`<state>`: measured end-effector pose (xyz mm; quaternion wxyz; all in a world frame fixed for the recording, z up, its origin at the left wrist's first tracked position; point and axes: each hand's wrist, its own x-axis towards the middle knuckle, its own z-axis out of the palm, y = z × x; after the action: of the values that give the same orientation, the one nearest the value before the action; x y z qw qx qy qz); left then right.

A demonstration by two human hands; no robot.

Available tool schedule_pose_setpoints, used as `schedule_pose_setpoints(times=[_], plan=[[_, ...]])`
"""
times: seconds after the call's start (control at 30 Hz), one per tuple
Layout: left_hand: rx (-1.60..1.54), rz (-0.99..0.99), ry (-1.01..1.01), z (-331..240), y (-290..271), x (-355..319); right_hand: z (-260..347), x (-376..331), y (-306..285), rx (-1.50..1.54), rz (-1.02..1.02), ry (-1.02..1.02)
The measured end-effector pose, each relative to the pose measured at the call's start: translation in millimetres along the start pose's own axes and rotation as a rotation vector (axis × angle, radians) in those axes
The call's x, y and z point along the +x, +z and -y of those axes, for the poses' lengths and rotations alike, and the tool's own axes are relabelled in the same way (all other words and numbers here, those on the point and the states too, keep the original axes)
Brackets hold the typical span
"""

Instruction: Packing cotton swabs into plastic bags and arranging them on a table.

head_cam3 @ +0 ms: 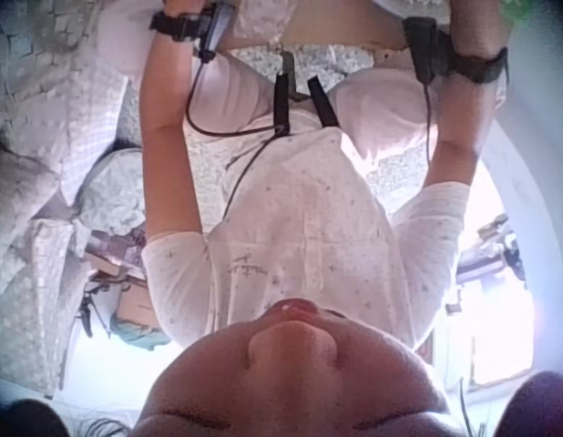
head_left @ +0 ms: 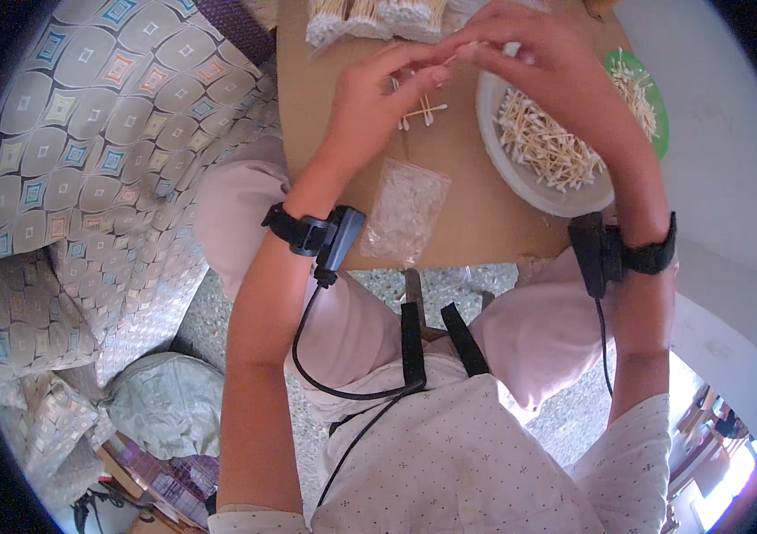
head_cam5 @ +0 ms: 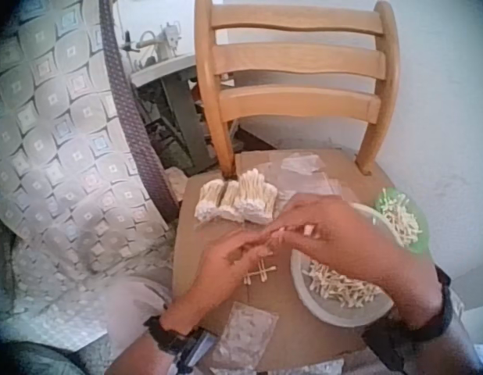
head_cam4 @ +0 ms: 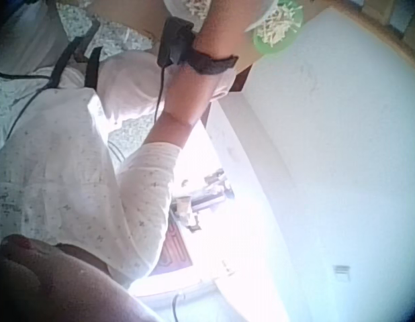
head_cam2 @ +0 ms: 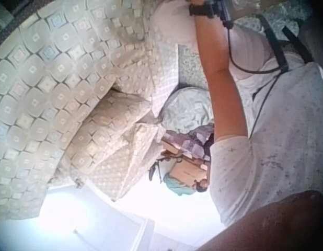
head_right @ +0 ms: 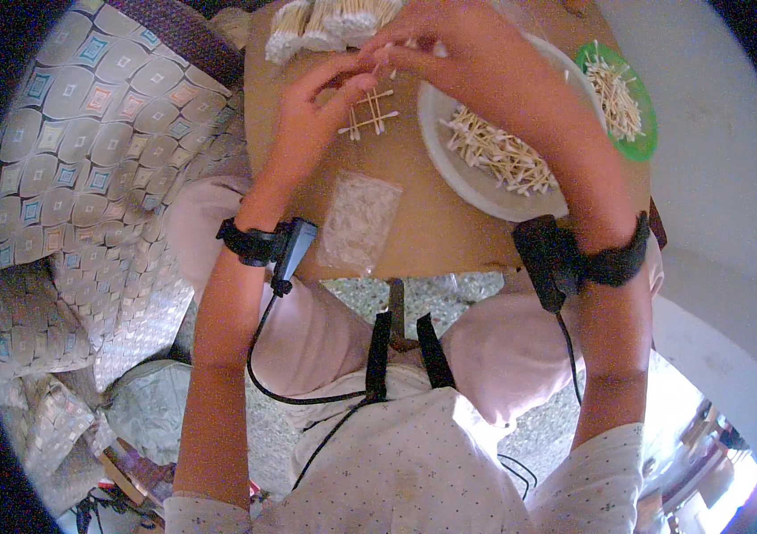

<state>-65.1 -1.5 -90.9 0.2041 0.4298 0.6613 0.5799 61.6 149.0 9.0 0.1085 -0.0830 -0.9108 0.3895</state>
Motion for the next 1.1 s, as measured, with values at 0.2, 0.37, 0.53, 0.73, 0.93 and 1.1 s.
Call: schedule_pose_setpoints(times=[0.2,0.37,0.53,0.73,0.93,1.1], plan=[[0.117,0.030,-0.099,6,-15,-2,-42,5,43,-0.270,-0.085,-0.047],[0.494,0.029,0.154,17,-27,-8,-54,4,69,-0.671,-0.199,-0.289],[0.604,0.059,0.209,26,-38,-18,-54,4,83,-0.599,-0.062,-0.058],[0.650,0.034,0.196,25,-43,-25,-44,8,79,-0.775,0.032,0.021],[0.661,0.039,0.189,21,-37,-25,-44,7,78,-0.723,0.016,0.026],[0.731,0.048,0.231,22,-32,-23,-44,7,78,-0.726,-0.020,-0.019]])
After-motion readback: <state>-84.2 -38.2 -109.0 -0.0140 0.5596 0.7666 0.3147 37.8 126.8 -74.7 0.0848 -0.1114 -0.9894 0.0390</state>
